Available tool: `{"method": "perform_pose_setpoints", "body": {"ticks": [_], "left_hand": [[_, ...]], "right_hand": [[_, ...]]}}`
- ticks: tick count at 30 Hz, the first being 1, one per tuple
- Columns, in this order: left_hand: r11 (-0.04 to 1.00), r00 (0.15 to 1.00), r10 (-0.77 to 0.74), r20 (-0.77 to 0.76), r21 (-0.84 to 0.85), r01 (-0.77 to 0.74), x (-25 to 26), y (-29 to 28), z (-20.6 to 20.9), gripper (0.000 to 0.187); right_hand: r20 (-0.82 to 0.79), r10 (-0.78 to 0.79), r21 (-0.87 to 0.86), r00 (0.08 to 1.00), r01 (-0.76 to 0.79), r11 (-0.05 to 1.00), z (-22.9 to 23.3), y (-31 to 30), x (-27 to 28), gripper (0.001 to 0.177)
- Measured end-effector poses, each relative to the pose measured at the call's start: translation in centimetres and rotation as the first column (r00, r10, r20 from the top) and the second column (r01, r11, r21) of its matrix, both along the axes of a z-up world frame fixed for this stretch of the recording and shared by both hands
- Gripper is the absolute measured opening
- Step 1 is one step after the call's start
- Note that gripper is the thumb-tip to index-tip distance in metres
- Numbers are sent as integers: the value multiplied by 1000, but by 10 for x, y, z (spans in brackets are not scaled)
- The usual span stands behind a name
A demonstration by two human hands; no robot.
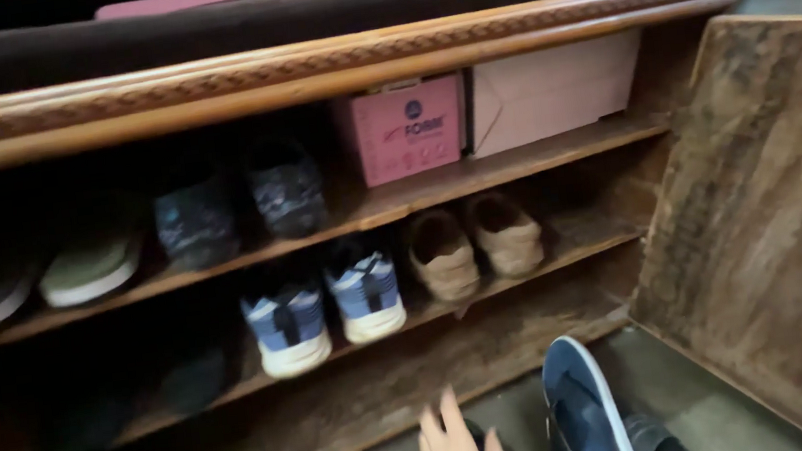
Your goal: The person removes various shoes from a wooden shoe cabinet and rearranges them neatly on the shelves. They handle sneakers, sandals, and flats, placing them in pairs and aligning them on the shelves.
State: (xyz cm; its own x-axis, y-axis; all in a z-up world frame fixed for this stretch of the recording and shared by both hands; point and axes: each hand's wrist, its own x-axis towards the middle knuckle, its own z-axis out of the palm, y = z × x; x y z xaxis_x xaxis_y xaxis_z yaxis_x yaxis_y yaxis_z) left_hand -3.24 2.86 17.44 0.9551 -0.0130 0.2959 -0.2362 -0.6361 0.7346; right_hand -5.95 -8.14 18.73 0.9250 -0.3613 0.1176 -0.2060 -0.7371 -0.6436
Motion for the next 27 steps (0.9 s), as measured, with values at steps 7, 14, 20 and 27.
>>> {"method": "perform_pose_setpoints", "body": {"ticks": [7,14,20,27], "left_hand": [[1000,997,-26,75,18,24,71,-28,174,91],[987,972,131,-194,120,-109,123,-63,203,52],[989,983,135,-121,80,-126,131,-71,192,41],[994,990,95,-108,55,-89,130,-129,191,42]], "right_hand": [[604,-92,-18,791,129,991,76,-54,53,62],[290,-150,-76,945,179,981,150,-105,149,90],[334,-66,49,940,52,997,150,-119,165,61],[360,-116,-14,926,129,992,152,-174,158,61]]}}
